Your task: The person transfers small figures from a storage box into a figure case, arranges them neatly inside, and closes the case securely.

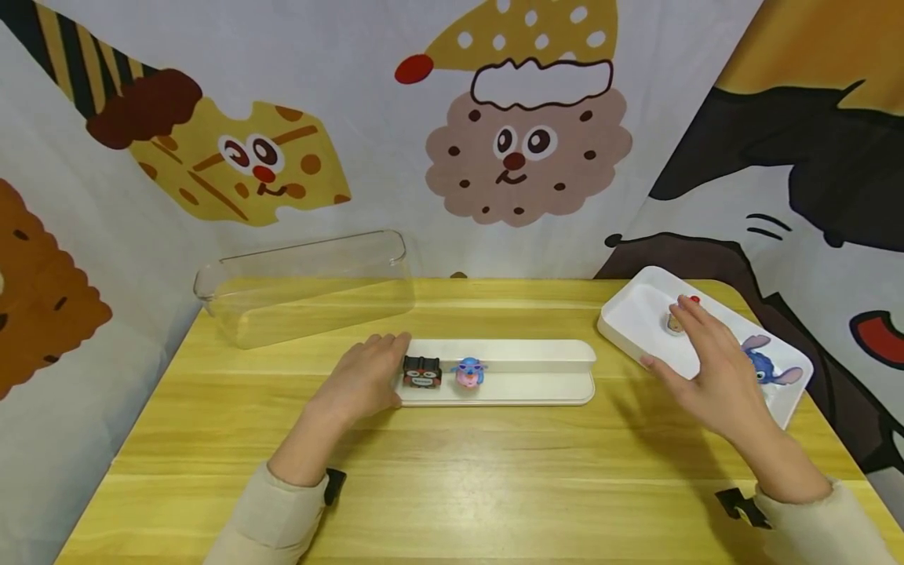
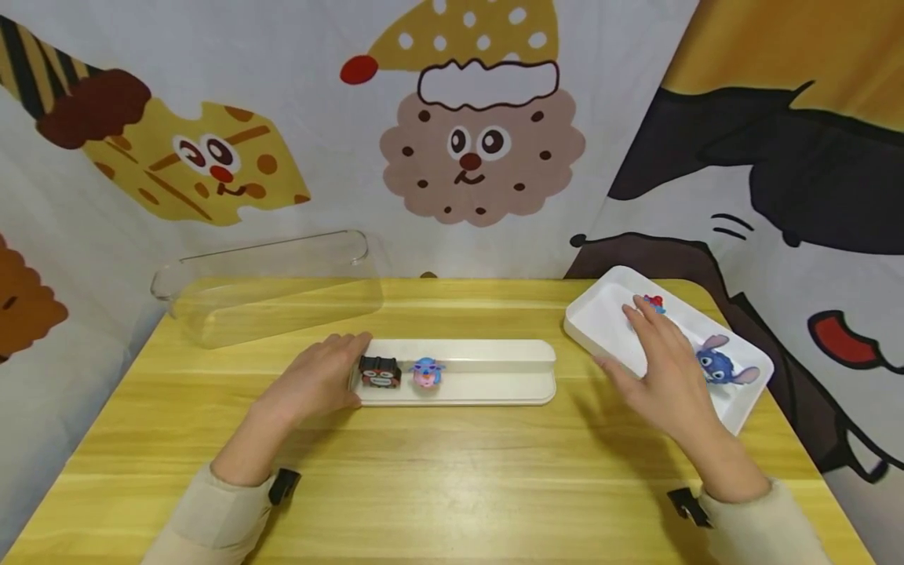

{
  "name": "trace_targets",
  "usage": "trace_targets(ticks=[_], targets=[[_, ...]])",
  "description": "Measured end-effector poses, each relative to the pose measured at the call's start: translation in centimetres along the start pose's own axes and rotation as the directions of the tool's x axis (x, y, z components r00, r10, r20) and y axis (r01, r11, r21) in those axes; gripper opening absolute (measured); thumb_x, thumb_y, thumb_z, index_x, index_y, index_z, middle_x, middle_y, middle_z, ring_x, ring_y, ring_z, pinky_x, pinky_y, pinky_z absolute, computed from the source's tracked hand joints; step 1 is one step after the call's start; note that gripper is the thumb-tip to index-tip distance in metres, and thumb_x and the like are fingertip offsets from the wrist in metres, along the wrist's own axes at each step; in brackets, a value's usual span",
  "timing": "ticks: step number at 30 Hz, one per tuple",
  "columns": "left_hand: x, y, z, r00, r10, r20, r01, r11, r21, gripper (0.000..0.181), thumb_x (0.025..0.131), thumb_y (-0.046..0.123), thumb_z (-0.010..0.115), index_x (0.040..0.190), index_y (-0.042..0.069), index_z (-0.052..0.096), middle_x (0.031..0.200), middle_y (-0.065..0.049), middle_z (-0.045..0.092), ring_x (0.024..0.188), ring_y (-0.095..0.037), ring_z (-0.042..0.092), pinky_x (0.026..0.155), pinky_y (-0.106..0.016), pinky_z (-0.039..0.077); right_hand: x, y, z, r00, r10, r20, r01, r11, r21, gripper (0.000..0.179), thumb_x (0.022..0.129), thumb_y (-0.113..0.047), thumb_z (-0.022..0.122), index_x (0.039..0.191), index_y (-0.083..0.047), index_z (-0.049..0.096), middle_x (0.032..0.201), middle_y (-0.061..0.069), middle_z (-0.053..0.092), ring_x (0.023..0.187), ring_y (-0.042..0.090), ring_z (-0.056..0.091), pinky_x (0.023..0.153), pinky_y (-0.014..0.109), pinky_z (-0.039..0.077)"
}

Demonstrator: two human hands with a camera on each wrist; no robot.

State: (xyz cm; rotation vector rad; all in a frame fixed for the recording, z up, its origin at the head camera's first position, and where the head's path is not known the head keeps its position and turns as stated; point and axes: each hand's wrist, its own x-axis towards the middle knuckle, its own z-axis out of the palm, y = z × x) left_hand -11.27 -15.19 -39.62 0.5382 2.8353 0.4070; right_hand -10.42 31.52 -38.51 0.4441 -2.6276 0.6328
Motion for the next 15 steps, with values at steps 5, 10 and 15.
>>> trace_targets(ticks=[5, 10, 15], targets=[[0.0, 0.0, 0.1, 1.0, -0.001, -0.006, 0.001, 1.0, -0.004, 0.101, 0.073, 0.011, 0.097, 0.155, -0.003, 0.042, 0.148, -0.024, 0.055, 0.137, -0.043, 0.051, 0.116, -0.059, 0.041, -1.0, 2.1, -1.1, 0.991, 0.126, 0.049, -0.123, 0.991, -0.06, 0.093, 0.09, -0.031, 0.082, 0.162, -0.001, 0.033, 0.169, 0.026, 0.025, 0.15, 0.056, 0.026, 0.12, 0.075, 0.015], [0.0, 0.0, 0.1, 1.0, -0.002, -0.004, 0.002, 1.0, -0.007, 0.101, 0.073, 0.011, 0.097, 0.156, -0.003, 0.041, 0.148, -0.024, 0.055, 0.137, -0.042, 0.051, 0.117, -0.059, 0.041, -2.1, 4.3, -2.4, 0.967, 0.237, 0.095, -0.226, 0.967, -0.114, 0.104, 0.093, -0.035, 0.079, 0.165, 0.004, 0.015, 0.171, 0.029, 0.008, 0.155, 0.055, 0.009, 0.122, 0.074, 0.001], [0.1, 0.0, 0.2, 1.0, -0.004, -0.002, 0.004, 1.0, -0.001, 0.101, 0.073, 0.011, 0.097, 0.156, -0.003, 0.041, 0.148, -0.024, 0.055, 0.137, -0.042, 0.05, 0.117, -0.059, 0.041, -2.7, 6.4, -3.2, 0.947, 0.31, 0.088, -0.293, 0.941, -0.169, 0.109, 0.092, -0.042, 0.079, 0.163, 0.008, 0.012, 0.17, 0.031, 0.004, 0.153, 0.058, 0.007, 0.119, 0.078, 0.002]])
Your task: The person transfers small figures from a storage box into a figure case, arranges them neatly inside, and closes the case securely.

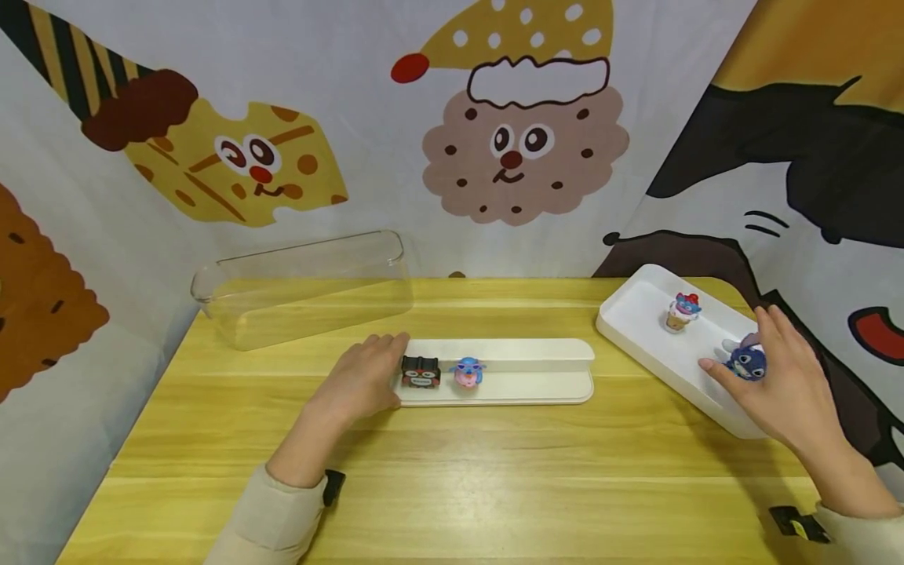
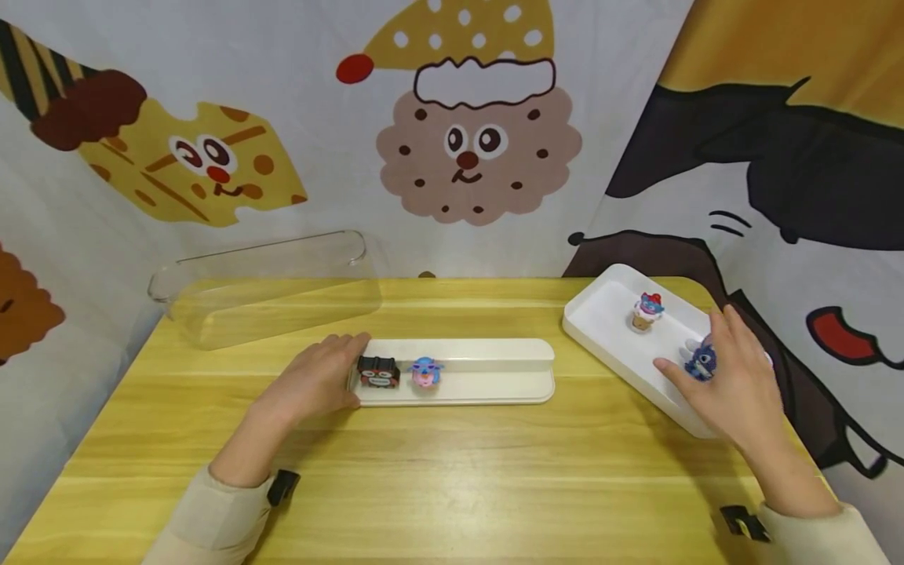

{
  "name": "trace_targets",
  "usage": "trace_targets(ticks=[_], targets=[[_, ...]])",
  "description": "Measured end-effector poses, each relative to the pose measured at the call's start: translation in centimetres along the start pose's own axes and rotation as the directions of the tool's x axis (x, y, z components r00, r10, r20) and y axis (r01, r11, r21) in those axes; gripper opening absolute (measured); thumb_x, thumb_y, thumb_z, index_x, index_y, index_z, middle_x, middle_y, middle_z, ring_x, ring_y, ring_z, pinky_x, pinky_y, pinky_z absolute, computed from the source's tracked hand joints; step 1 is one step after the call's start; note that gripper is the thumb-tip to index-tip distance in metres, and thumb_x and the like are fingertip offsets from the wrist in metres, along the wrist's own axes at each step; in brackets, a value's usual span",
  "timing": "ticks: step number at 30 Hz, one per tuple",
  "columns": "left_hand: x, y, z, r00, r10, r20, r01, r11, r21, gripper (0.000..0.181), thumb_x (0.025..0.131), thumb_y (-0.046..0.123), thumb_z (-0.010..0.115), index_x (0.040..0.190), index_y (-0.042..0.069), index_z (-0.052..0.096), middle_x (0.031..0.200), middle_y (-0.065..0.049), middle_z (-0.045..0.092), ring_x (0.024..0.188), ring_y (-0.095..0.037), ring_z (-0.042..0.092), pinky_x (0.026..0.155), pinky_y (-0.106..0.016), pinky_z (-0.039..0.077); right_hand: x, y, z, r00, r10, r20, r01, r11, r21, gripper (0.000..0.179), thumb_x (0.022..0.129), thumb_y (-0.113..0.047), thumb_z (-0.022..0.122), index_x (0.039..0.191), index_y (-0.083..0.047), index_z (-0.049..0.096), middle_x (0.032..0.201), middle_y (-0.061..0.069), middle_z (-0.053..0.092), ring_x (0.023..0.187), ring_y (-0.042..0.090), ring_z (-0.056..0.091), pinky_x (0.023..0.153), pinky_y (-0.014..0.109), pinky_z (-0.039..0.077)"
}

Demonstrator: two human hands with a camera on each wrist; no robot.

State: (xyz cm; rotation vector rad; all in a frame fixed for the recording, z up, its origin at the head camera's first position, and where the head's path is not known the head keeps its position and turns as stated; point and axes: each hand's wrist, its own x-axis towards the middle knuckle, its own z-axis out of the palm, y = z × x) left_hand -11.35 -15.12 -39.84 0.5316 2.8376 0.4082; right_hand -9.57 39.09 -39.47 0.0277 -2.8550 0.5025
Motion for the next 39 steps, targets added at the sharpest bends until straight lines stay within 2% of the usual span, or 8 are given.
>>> trace_targets(ticks=[8, 13, 18, 24, 28, 39], targets=[[0.0, 0.0, 0.0, 1.0, 0.021, -0.019, -0.021, 1.0, 0.007, 0.098, 0.072, 0.011, 0.097, 0.153, -0.004, 0.044, 0.142, -0.022, 0.059, 0.129, -0.04, 0.056, 0.111, -0.057, 0.047, 0.2, 3.0, 0.0, 0.989, 0.135, 0.055, -0.13, 0.987, -0.092, 0.108, 0.095, -0.052, 0.073, 0.159, 0.014, 0.016, 0.166, 0.039, 0.008, 0.146, 0.066, 0.014, 0.114, 0.082, 0.013], [0.0, -0.1, 0.0, 1.0, 0.023, -0.018, -0.022, 1.0, 0.015, 0.099, 0.072, 0.011, 0.097, 0.153, -0.004, 0.044, 0.143, -0.022, 0.059, 0.13, -0.04, 0.056, 0.111, -0.056, 0.047, 0.5, 4.2, 0.0, 0.973, 0.215, 0.088, -0.204, 0.971, -0.121, 0.104, 0.092, -0.05, 0.077, 0.154, 0.017, 0.027, 0.162, 0.043, 0.012, 0.141, 0.069, 0.02, 0.109, 0.084, 0.021], [-0.1, 0.0, -0.1, 1.0, 0.018, -0.011, -0.018, 1.0, 0.008, 0.099, 0.073, 0.011, 0.097, 0.155, -0.004, 0.042, 0.145, -0.023, 0.058, 0.132, -0.041, 0.054, 0.112, -0.056, 0.046, 0.8, 4.7, 0.0, 0.954, 0.278, 0.111, -0.264, 0.956, -0.124, 0.099, 0.091, -0.046, 0.079, 0.15, 0.019, 0.033, 0.155, 0.046, 0.023, 0.134, 0.07, 0.03, 0.105, 0.084, 0.028], [-0.1, -0.1, -0.1, 1.0, 0.014, -0.006, -0.014, 1.0, 0.003, 0.101, 0.073, 0.011, 0.097, 0.156, -0.004, 0.041, 0.148, -0.024, 0.056, 0.135, -0.042, 0.052, 0.115, -0.058, 0.044, 1.0, 5.2, 0.2, 0.944, 0.303, 0.133, -0.284, 0.948, -0.148, 0.09, 0.089, -0.04, 0.083, 0.141, 0.02, 0.04, 0.133, 0.05, 0.042, 0.114, 0.066, 0.044, 0.093, 0.08, 0.043], [-0.1, -0.1, 0.0, 1.0, 0.009, -0.008, -0.009, 1.0, -0.004, 0.101, 0.073, 0.011, 0.097, 0.156, -0.003, 0.041, 0.148, -0.024, 0.055, 0.136, -0.042, 0.052, 0.116, -0.058, 0.042, 0.9, 5.5, 0.5, 0.944, 0.297, 0.141, -0.275, 0.949, -0.156, 0.085, 0.087, -0.035, 0.085, 0.136, 0.02, 0.043, 0.124, 0.05, 0.046, 0.103, 0.063, 0.049, 0.086, 0.076, 0.047], [-0.1, -0.2, 0.1, 1.0, 0.011, -0.016, -0.011, 1.0, -0.007, 0.1, 0.072, 0.01, 0.097, 0.155, -0.003, 0.043, 0.145, -0.023, 0.057, 0.133, -0.042, 0.054, 0.114, -0.059, 0.044, 1.0, 6.3, 0.9, 0.951, 0.278, 0.138, -0.263, 0.958, -0.118, 0.067, 0.09, -0.022, 0.08, 0.134, 0.017, 0.045, 0.126, 0.049, 0.046, 0.106, 0.064, 0.048, 0.087, 0.078, 0.046]])
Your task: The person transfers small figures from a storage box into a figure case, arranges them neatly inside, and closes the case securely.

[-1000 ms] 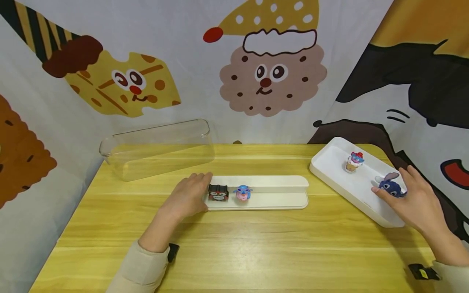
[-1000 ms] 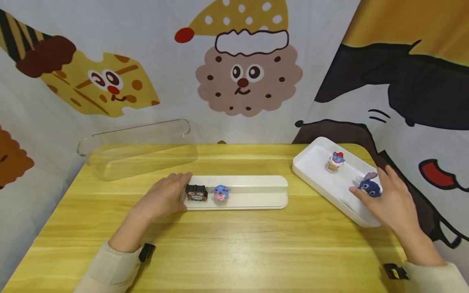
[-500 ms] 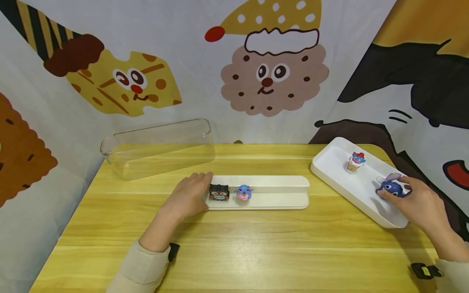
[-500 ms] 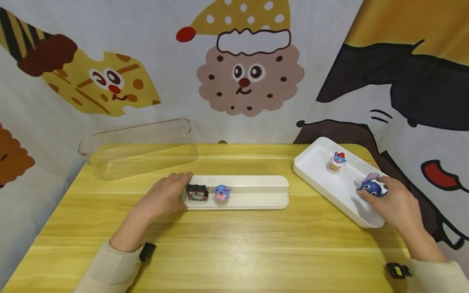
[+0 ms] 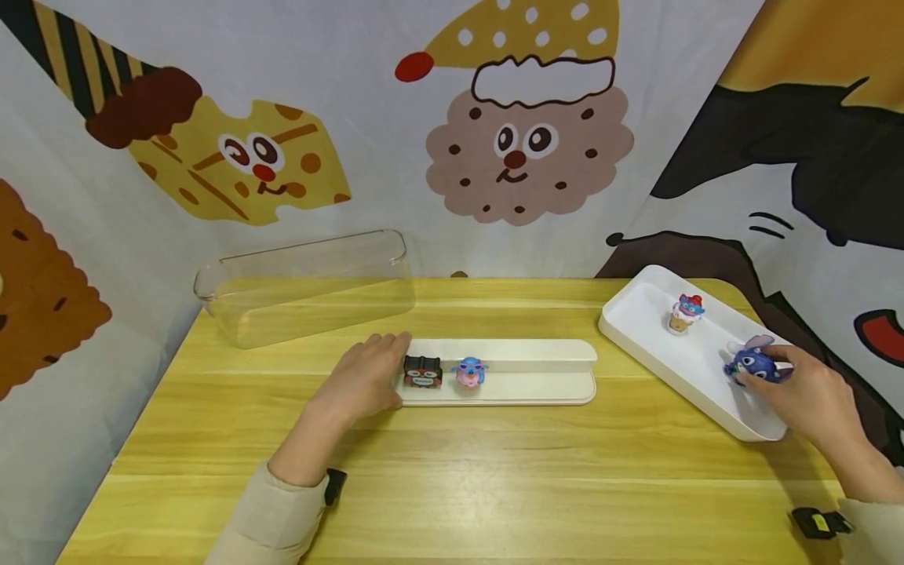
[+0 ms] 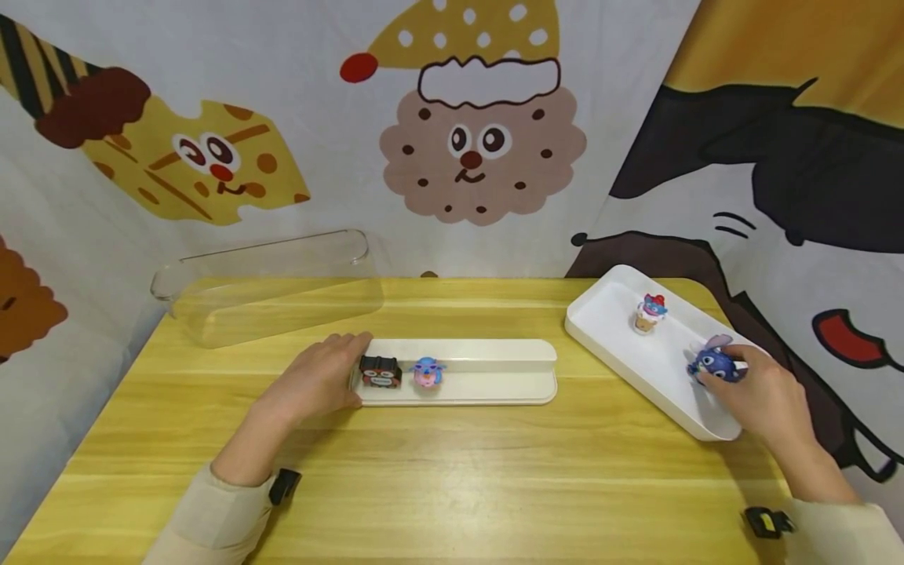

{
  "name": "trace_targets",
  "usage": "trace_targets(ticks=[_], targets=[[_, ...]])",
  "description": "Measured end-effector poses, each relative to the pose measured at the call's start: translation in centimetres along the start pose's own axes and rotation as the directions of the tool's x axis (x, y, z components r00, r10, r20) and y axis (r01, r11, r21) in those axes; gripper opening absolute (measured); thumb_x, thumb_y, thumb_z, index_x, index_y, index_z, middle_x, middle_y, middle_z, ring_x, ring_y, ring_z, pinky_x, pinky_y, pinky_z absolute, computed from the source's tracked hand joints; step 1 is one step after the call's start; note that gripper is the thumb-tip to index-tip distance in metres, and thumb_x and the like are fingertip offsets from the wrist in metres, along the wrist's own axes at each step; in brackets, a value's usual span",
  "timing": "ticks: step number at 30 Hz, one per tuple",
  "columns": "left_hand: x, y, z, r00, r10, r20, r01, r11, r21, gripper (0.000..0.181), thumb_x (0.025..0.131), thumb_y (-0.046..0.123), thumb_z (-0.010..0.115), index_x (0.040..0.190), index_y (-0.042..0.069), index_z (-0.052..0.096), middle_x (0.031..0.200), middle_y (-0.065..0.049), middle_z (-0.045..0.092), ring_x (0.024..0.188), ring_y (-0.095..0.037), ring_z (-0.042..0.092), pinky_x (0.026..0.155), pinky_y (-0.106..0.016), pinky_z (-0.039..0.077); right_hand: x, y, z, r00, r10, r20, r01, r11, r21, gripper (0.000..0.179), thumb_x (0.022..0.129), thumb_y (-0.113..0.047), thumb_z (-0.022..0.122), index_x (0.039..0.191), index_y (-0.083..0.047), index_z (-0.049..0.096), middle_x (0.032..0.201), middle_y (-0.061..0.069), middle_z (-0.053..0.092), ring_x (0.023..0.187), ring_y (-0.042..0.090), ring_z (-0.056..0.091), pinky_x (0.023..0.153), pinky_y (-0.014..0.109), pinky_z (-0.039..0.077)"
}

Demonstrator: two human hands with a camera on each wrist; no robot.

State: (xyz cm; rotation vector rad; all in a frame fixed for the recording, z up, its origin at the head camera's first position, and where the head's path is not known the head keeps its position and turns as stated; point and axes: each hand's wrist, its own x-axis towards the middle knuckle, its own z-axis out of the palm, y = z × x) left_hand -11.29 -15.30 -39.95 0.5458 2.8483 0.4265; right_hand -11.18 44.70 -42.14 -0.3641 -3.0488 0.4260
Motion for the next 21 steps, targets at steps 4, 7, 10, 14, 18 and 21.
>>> trace_targets(ticks=[4, 7, 10, 14, 18, 21], targets=[[0.02, 0.06, -0.03, 1.0, 0.002, -0.007, -0.002, 1.0, 0.003, 0.1, 0.072, 0.01, 0.097, 0.154, -0.004, 0.043, 0.143, -0.022, 0.059, 0.129, -0.04, 0.056, 0.112, -0.057, 0.046, 0.0, 0.05, 0.01, 1.0, -0.014, -0.01, 0.014, 1.0, 0.011, 0.065, 0.09, -0.018, 0.079, 0.134, 0.018, 0.045, 0.125, 0.049, 0.048, 0.106, 0.064, 0.05, 0.087, 0.078, 0.047], [-0.03, 0.11, -0.08, 1.0, 0.005, -0.007, -0.005, 1.0, 0.005, 0.099, 0.072, 0.01, 0.097, 0.154, -0.004, 0.043, 0.143, -0.022, 0.059, 0.129, -0.04, 0.056, 0.112, -0.056, 0.047, -0.04, 0.02, 0.02, 1.0, -0.02, -0.016, 0.02, 1.0, 0.02, 0.065, 0.09, -0.017, 0.078, 0.134, 0.018, 0.046, 0.125, 0.049, 0.048, 0.107, 0.064, 0.05, 0.088, 0.079, 0.046], [-0.05, 0.11, -0.06, 1.0, 0.004, -0.003, -0.004, 1.0, 0.004, 0.1, 0.073, 0.01, 0.097, 0.155, -0.004, 0.042, 0.144, -0.023, 0.058, 0.131, -0.04, 0.055, 0.112, -0.056, 0.046, -0.17, -0.04, 0.02, 1.0, -0.018, -0.02, 0.018, 1.0, 0.024, 0.064, 0.091, -0.017, 0.078, 0.134, 0.018, 0.046, 0.126, 0.049, 0.048, 0.107, 0.064, 0.05, 0.088, 0.079, 0.046], [0.0, 0.1, -0.04, 1.0, 0.003, -0.001, -0.003, 1.0, 0.005, 0.099, 0.073, 0.01, 0.097, 0.155, -0.004, 0.042, 0.144, -0.023, 0.058, 0.132, -0.04, 0.055, 0.112, -0.056, 0.046, -0.43, -0.23, -0.14, 1.0, -0.008, -0.025, 0.009, 1.0, 0.028, 0.063, 0.091, -0.016, 0.077, 0.134, 0.017, 0.046, 0.127, 0.049, 0.047, 0.107, 0.064, 0.049, 0.089, 0.079, 0.046], [0.01, 0.11, -0.02, 1.0, 0.0, 0.002, 0.0, 1.0, 0.002, 0.1, 0.073, 0.01, 0.097, 0.155, -0.004, 0.042, 0.146, -0.024, 0.056, 0.135, -0.042, 0.053, 0.114, -0.058, 0.044, -0.64, -0.45, -0.44, 0.999, -0.009, -0.042, 0.01, 1.0, 0.027, 0.062, 0.091, -0.015, 0.078, 0.134, 0.017, 0.047, 0.126, 0.049, 0.047, 0.106, 0.063, 0.05, 0.089, 0.078, 0.047], [0.0, 0.12, -0.03, 1.0, -0.003, 0.005, 0.003, 1.0, -0.001, 0.1, 0.074, 0.01, 0.096, 0.156, -0.004, 0.041, 0.149, -0.024, 0.054, 0.138, -0.043, 0.05, 0.116, -0.059, 0.042, -0.71, -0.6, -0.68, 0.998, -0.014, -0.054, 0.015, 1.0, 0.027, 0.062, 0.091, -0.015, 0.079, 0.133, 0.018, 0.048, 0.124, 0.048, 0.048, 0.103, 0.062, 0.052, 0.084, 0.075, 0.05]])
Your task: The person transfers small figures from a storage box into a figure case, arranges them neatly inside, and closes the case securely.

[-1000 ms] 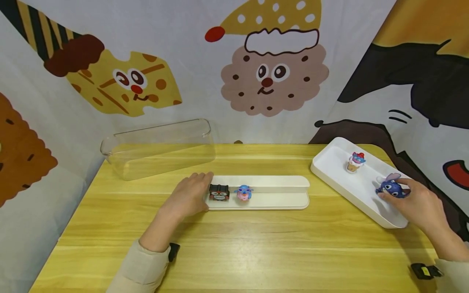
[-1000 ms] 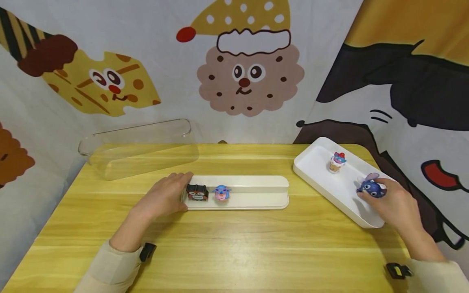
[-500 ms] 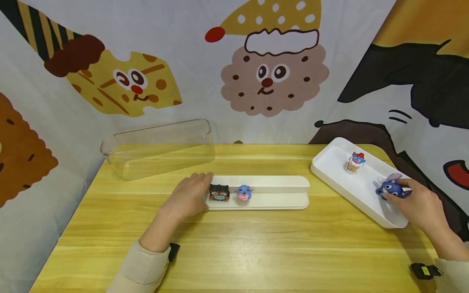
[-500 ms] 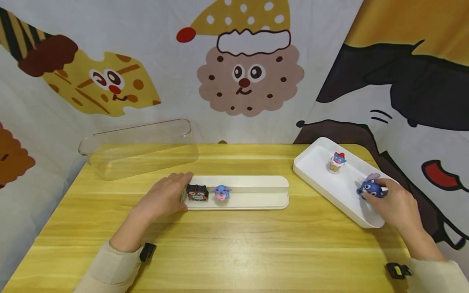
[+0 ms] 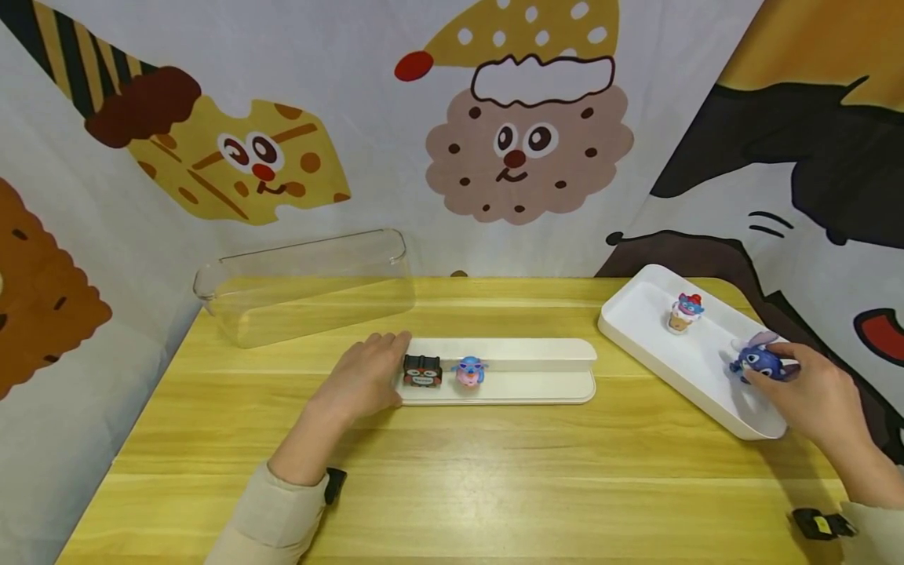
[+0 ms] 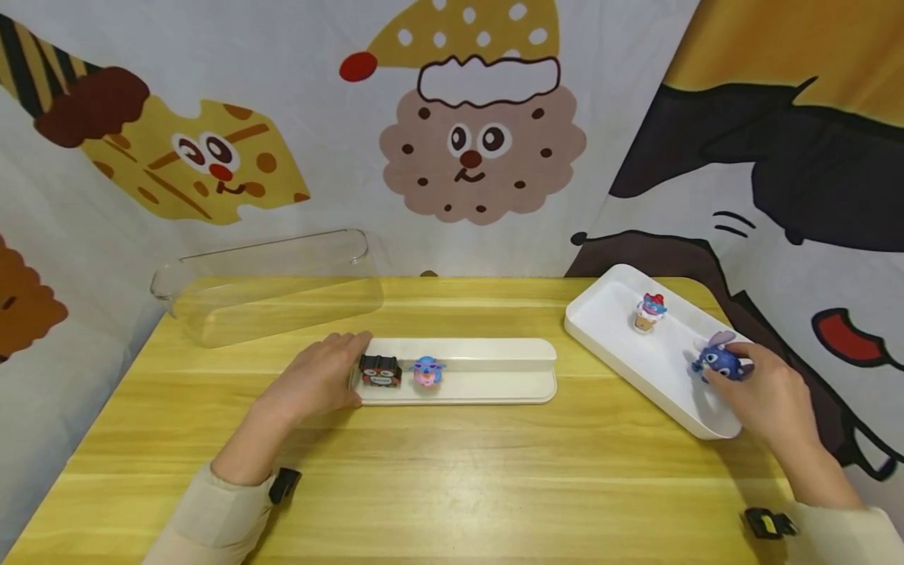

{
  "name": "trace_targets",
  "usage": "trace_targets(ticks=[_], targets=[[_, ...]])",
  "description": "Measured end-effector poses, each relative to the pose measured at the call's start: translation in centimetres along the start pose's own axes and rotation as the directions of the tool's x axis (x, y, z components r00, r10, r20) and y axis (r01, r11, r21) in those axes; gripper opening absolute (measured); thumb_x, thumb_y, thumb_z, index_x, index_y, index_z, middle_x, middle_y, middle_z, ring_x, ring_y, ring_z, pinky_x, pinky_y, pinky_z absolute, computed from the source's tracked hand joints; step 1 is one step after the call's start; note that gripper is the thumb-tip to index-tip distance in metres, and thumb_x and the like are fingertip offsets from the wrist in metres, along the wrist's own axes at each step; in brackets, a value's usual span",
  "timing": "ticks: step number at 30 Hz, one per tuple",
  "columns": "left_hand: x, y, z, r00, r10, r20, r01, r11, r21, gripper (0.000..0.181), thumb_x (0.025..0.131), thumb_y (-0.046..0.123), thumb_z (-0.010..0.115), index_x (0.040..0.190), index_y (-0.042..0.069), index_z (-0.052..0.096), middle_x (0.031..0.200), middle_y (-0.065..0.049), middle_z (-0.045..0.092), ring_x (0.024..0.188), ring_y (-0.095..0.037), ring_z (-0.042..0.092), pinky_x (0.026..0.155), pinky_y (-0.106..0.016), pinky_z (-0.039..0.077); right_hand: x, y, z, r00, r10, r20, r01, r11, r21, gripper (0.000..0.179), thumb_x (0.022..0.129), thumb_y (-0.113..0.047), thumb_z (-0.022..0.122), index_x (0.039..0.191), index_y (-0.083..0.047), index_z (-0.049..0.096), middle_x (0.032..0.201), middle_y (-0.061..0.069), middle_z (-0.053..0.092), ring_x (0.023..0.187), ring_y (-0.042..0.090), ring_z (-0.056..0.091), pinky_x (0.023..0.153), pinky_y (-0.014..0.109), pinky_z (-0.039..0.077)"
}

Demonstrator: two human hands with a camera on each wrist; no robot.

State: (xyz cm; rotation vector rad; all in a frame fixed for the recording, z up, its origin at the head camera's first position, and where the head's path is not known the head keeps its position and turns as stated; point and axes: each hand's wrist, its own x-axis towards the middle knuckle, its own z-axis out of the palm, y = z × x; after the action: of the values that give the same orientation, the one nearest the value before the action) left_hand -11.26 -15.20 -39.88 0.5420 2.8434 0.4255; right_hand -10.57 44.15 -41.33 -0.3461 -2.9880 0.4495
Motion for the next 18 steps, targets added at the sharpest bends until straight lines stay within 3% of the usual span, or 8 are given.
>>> trace_targets(ticks=[9, 12, 15, 18], targets=[[0.0, 0.0, 0.0, 1.0, 0.004, -0.001, -0.004, 1.0, 0.001, 0.1, 0.074, 0.011, 0.096, 0.156, -0.004, 0.04, 0.149, -0.024, 0.054, 0.138, -0.043, 0.05, 0.116, -0.059, 0.042, -0.3, -0.8, -0.6, 1.0, -0.004, -0.029, 0.005, 1.0, 0.028, 0.062, 0.091, -0.015, 0.08, 0.132, 0.019, 0.049, 0.114, 0.046, 0.054, 0.091, 0.055, 0.056, 0.068, 0.063, 0.057], [0.0, 0.0, -0.1, 1.0, 0.002, 0.002, -0.002, 1.0, 0.0, 0.101, 0.074, 0.011, 0.096, 0.156, -0.004, 0.04, 0.15, -0.024, 0.054, 0.138, -0.043, 0.05, 0.117, -0.059, 0.041, -0.3, -1.1, -0.8, 0.999, -0.025, -0.045, 0.026, 0.999, 0.03, 0.062, 0.09, -0.015, 0.081, 0.131, 0.019, 0.05, 0.111, 0.045, 0.057, 0.089, 0.054, 0.058, 0.056, 0.045, 0.055], [-0.1, 0.1, -0.1, 1.0, 0.001, 0.001, -0.001, 1.0, 0.003, 0.101, 0.073, 0.011, 0.097, 0.156, -0.004, 0.04, 0.149, -0.024, 0.055, 0.137, -0.042, 0.051, 0.116, -0.058, 0.041, -0.4, -1.6, -1.0, 0.997, -0.048, -0.062, 0.051, 0.998, 0.037, 0.062, 0.089, -0.015, 0.083, 0.131, 0.018, 0.051, 0.11, 0.044, 0.058, 0.087, 0.052, 0.059, 0.053, 0.028, 0.045], [-0.1, 0.0, -0.1, 1.0, 0.003, -0.005, -0.003, 1.0, 0.002, 0.101, 0.073, 0.01, 0.097, 0.156, -0.004, 0.041, 0.148, -0.024, 0.055, 0.136, -0.042, 0.051, 0.116, -0.058, 0.042, -0.6, -2.3, -1.2, 0.995, -0.064, -0.073, 0.068, 0.997, 0.046, 0.063, 0.089, -0.016, 0.083, 0.131, 0.018, 0.051, 0.109, 0.042, 0.059, 0.087, 0.05, 0.058, 0.054, 0.024, 0.042]])
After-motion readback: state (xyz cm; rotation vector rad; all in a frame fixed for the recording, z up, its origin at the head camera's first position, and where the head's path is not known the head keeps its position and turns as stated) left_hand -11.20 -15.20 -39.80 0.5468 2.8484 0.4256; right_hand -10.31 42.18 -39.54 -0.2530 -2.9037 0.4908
